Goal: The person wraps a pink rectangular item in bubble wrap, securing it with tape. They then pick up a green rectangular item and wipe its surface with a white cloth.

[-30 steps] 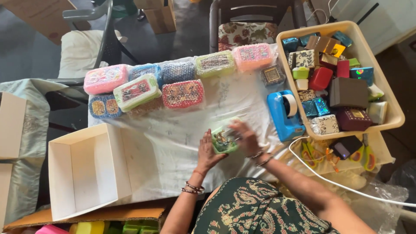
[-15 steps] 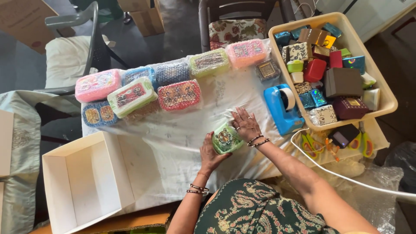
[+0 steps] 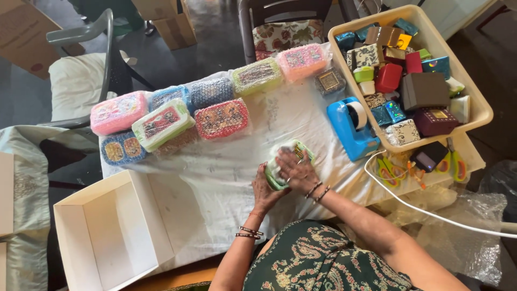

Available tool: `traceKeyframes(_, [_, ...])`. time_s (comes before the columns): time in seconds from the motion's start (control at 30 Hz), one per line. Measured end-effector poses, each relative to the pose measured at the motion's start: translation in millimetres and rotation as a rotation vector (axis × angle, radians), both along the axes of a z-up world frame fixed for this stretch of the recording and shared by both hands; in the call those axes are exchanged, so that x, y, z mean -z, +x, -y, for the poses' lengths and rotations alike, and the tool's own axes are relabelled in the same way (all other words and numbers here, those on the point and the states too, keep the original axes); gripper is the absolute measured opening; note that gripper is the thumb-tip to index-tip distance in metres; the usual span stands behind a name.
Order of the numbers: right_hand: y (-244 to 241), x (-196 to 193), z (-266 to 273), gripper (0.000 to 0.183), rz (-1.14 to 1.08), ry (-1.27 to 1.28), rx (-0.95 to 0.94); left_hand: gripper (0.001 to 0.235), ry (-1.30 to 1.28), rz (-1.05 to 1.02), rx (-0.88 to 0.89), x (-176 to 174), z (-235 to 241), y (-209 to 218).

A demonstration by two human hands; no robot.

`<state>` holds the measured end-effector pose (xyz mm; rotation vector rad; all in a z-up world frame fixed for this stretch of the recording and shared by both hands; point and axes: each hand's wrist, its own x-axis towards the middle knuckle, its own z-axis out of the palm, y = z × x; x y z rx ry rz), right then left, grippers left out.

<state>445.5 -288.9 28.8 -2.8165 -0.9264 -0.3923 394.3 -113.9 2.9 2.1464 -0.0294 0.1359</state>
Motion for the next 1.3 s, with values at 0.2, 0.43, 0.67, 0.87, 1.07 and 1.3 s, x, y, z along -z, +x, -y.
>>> traceKeyframes(0.2, [46.0,6.6,35.2,0.06,-0.19,0.048,0.139,0.123,0.011,0.042,0.006,-1.0,-2.1,-0.3])
traceKeyframes(0.43, [5.8,7.6,4.4,0.067,-0.045,0.216,-0.118,0.12,-0.044,0.059,-0.001,4.8,-2.9,-2.9])
traceKeyframes(0.67, [11.3,-6.8,-1.5,0.066,-0.122,0.108,-0.294,0.117,0.017,-0.024,-0.021,3.1,-4.0,-1.2])
traceKeyframes(0.87, [48.9,-8.0,32.3,0.06,-0.124,0.071,-0.072,0.121,0.011,-0.04,-0.038,-25.8,1.2,-2.2])
traceKeyframes(1.07, [56.3,-0.7,38.4,0.057,-0.181,0.34,-0.159,0.118,-0.044,-0.075,-0.06,-32.1,3.0,-4.9])
traceKeyframes(1.3, [52.2,-8.0,36.0,0.056,-0.213,0.416,-0.109,0.118,-0.042,-0.083,-0.051,-31.7,2.8,-4.6])
